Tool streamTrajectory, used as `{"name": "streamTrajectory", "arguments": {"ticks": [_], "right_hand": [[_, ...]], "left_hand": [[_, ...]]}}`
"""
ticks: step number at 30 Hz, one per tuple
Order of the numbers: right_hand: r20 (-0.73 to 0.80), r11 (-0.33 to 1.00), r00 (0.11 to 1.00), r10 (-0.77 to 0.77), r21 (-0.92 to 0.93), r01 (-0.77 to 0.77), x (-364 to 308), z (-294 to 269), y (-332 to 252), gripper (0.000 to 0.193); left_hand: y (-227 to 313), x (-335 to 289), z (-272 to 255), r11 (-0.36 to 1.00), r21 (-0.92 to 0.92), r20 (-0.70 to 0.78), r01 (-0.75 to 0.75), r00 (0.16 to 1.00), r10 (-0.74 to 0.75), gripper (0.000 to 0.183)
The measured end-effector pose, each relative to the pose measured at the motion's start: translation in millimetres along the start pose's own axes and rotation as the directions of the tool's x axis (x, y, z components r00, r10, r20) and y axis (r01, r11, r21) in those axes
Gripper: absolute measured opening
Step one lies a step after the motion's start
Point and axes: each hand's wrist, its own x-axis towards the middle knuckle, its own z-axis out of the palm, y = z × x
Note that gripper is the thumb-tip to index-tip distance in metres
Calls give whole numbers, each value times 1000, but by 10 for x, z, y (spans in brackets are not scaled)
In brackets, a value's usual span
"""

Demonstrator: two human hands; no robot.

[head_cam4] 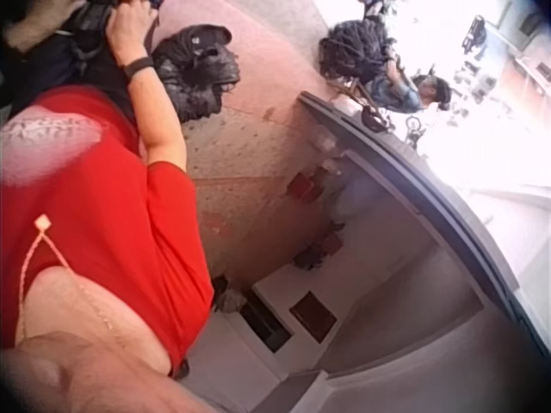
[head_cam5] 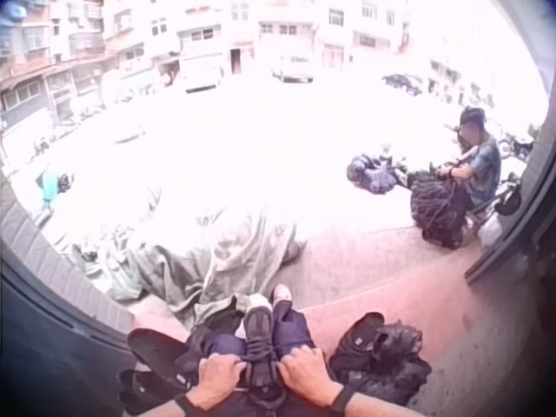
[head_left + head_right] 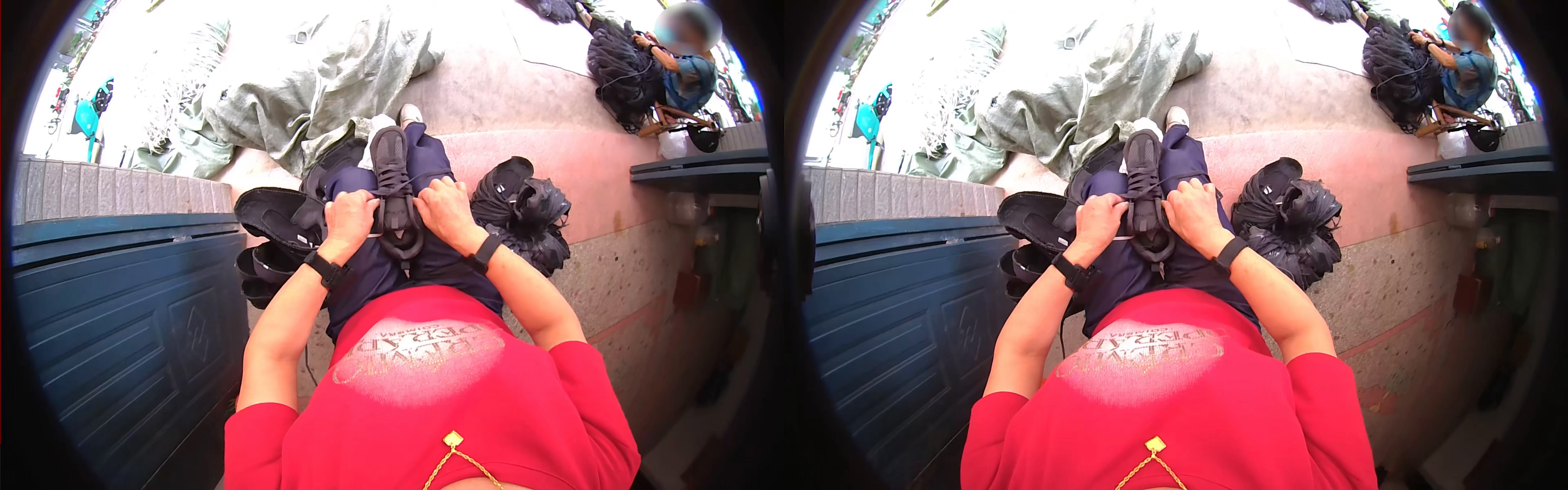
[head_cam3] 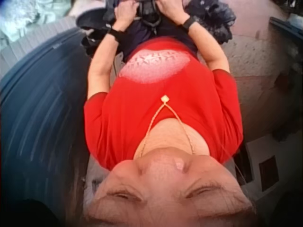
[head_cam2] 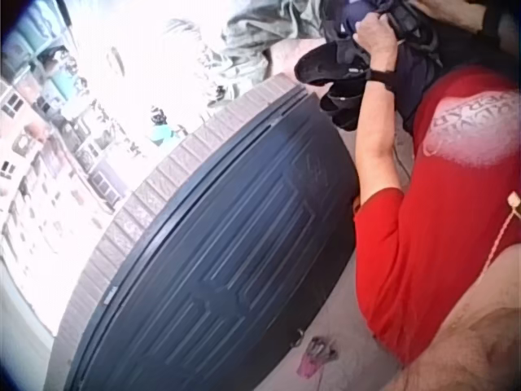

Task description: The recorder is lacing and adjusting the laces on a black shoe.

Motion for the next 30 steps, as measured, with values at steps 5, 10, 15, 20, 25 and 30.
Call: {"name": "streamTrajectory", "arguments": {"ticks": [5,10,15,20,25,30], "right_hand": [[39,999,998,40,-11,-39,-41,-53,-76,23],[43,999,998,37,-28,-36,-66,-28,-78,22],[63,970,991,120,204,-130,-87,84,18,19],[38,900,987,159,406,-160,-85,88,4,14],[-33,984,990,-141,108,143,-52,38,-15,11],[-81,959,962,-259,-140,247,-2,42,-37,14]], "left_hand": [[82,-183,-50,982,178,-163,-71,981,100,29],[103,-238,103,1000,24,-122,-10,992,13,20],[117,-125,48,994,-54,-225,-93,971,79,21],[268,248,-51,984,-5,-26,-176,984,176,17],[232,383,-35,966,97,-60,-238,968,245,11],[192,353,-4,935,7,-190,-355,917,350,16]]}}
